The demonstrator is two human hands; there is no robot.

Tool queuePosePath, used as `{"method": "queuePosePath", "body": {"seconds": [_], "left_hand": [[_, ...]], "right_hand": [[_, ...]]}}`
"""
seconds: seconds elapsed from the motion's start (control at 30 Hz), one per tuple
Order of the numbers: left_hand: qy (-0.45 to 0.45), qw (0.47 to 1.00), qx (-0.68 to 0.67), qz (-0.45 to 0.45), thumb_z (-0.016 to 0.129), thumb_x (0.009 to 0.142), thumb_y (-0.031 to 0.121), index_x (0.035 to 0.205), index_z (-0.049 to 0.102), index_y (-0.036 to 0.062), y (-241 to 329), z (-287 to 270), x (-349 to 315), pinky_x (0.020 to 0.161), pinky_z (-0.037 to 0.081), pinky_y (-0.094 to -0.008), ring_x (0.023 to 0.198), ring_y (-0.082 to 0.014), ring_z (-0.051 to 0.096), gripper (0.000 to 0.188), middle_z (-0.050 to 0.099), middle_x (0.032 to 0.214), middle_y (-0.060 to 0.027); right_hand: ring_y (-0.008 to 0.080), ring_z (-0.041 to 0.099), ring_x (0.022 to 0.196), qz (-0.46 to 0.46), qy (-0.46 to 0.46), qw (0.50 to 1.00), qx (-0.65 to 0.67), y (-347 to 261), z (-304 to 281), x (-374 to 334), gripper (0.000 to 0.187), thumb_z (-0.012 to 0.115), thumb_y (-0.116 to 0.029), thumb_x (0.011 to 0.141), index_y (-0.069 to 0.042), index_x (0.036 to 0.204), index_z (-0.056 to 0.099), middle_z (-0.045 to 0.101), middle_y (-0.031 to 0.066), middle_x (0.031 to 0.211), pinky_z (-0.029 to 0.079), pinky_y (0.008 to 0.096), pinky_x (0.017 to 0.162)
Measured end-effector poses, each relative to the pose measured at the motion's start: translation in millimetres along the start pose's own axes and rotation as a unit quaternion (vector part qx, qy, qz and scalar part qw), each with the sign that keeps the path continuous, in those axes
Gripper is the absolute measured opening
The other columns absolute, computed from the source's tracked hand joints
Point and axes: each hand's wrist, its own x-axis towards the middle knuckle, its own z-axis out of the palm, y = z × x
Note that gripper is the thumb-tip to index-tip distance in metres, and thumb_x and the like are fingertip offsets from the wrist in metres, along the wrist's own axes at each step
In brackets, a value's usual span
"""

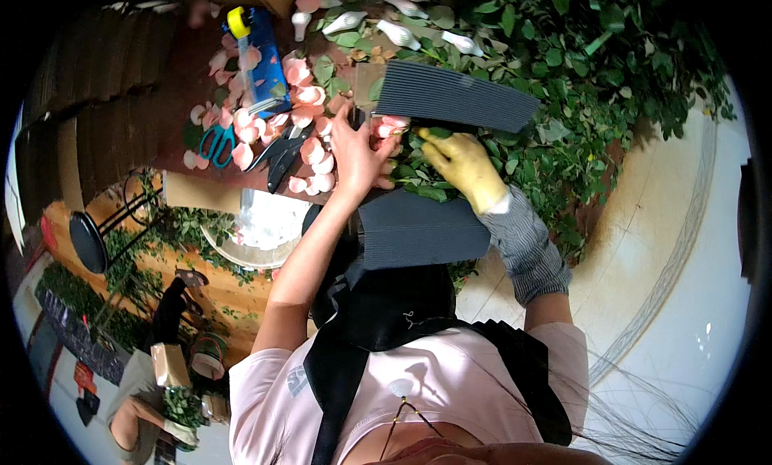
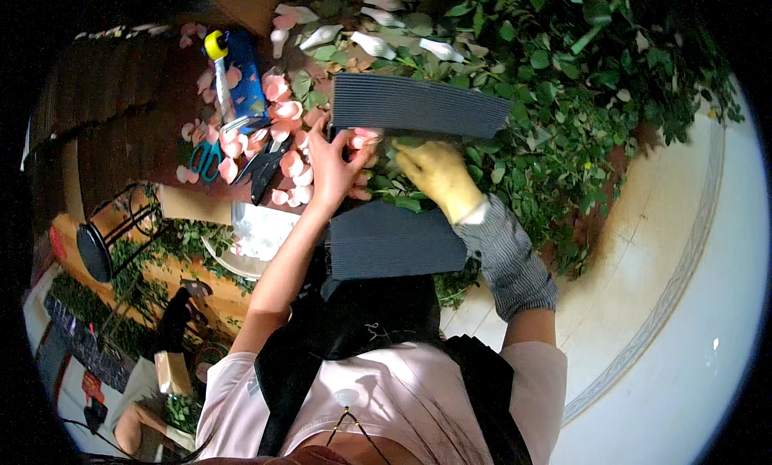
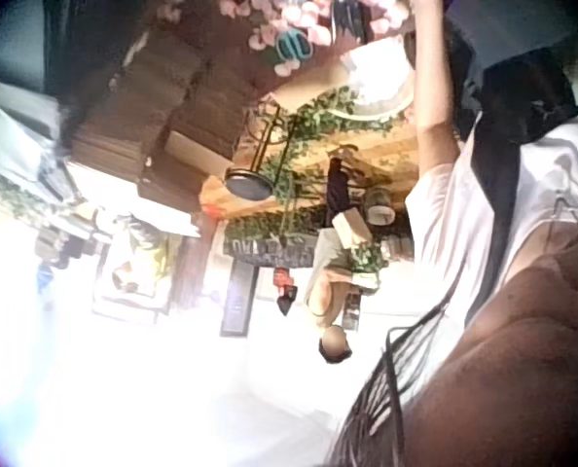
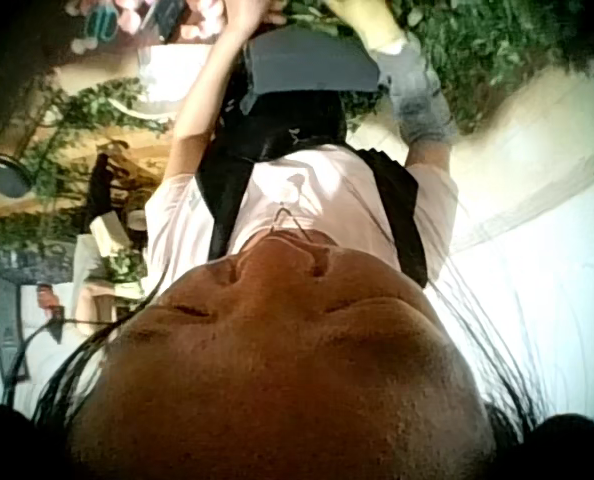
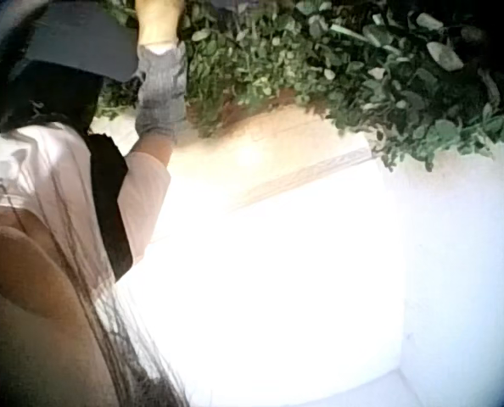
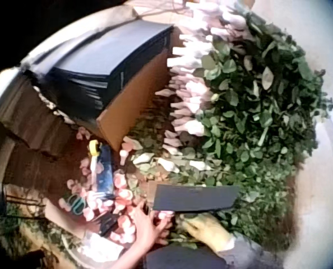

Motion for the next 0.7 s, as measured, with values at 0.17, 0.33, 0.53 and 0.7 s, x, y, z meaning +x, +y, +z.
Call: {"method": "queuePosePath", "body": {"seconds": [0.17, 0.33, 0.53, 0.7], "left_hand": [[-0.011, 1.0, 0.014, 0.005, 0.083, 0.073, 0.026, 0.108, 0.071, 0.0057, 3.3, -4.9, -2.4, 0.11, 0.034, -0.0503, 0.133, -0.0461, 0.038, 0.042, 0.037, 0.148, -0.0285], [-0.01, 1.0, -0.007, 0.008, 0.081, 0.072, 0.021, 0.109, 0.071, 0.0058, 0.6, -8.4, -7.2, 0.112, 0.033, -0.0501, 0.135, -0.0454, 0.037, 0.041, 0.037, 0.15, -0.0275], [-0.01, 1.0, 0.0, 0.002, 0.08, 0.075, 0.021, 0.112, 0.071, 0.0058, -3.8, -0.3, -9.9, 0.114, 0.032, -0.0499, 0.137, -0.0456, 0.036, 0.041, 0.037, 0.151, -0.0277], [-0.035, 0.999, 0.011, -0.021, 0.081, 0.079, 0.025, 0.114, 0.068, 0.0017, -1.6, 0.7, -8.4, 0.113, 0.032, -0.0515, 0.14, -0.0444, 0.033, 0.044, 0.034, 0.152, -0.0269]], "right_hand": [[0.0348, 0.069, 0.093, -0.014, 0.062, 0.991, 0.12, -17.9, -17.1, 3.9, 0.029, 0.065, -0.017, 0.094, -0.004, 0.119, 0.068, 0.072, 0.0172, 0.104, 0.055, 0.0411, 0.082], [0.0306, 0.069, 0.098, 0.054, -0.025, 0.986, 0.156, -12.3, 10.6, 17.9, 0.038, 0.069, -0.019, 0.093, -0.001, 0.125, 0.064, 0.071, 0.0181, 0.11, 0.054, 0.0369, 0.087], [0.036, 0.069, 0.092, 0.016, 0.035, 0.991, 0.128, -12.7, 23.9, 28.5, 0.033, 0.068, -0.027, 0.091, -0.008, 0.119, 0.068, 0.073, 0.0153, 0.099, 0.055, 0.0428, 0.08], [0.0284, 0.069, 0.094, 0.035, 0.035, 0.984, 0.174, -3.0, 31.6, 23.9, 0.033, 0.069, -0.02, 0.092, -0.008, 0.122, 0.068, 0.072, 0.0144, 0.104, 0.054, 0.0382, 0.083]]}}
